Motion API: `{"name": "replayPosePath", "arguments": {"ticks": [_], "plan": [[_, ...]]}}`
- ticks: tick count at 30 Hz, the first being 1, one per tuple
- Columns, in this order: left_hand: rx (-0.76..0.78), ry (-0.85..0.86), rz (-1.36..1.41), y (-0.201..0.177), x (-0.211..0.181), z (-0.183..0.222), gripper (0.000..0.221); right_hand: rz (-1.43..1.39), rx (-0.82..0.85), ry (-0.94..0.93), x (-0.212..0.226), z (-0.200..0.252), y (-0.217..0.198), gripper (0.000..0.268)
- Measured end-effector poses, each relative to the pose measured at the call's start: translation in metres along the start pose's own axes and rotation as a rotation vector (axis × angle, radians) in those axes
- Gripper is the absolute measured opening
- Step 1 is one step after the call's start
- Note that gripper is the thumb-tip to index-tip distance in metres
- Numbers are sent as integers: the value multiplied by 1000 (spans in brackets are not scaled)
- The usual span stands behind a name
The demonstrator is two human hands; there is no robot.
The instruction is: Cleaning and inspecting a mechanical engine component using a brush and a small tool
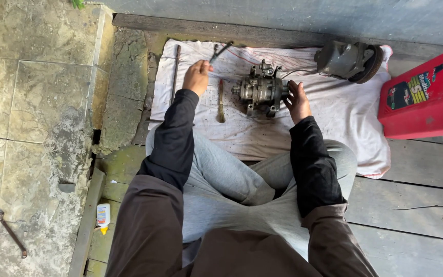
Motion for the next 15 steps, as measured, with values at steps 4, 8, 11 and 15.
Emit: {"name": "replayPosePath", "arguments": {"ticks": [4,8,11,15], "plan": [[139,-207,526,46,60,-23,34,-2,-5,3,0,4,1,86],[129,-39,-142,58,85,-34,31,0,7,2,9,4,5,86],[117,39,-176,57,68,-24,29,-8,9,6,7,4,3,86],[125,-11,-182,68,60,-24,33,-13,13,-3,3,2,1,85]]}}
Point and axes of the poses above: each hand's wrist, its own z-axis away from the middle knuckle, its own y-axis out of the palm, x = y × z, the point moved 3 cm from there along -z, towards the middle knuckle, and after that the axes turned 11 degrees about z, right-handed, at the moved point
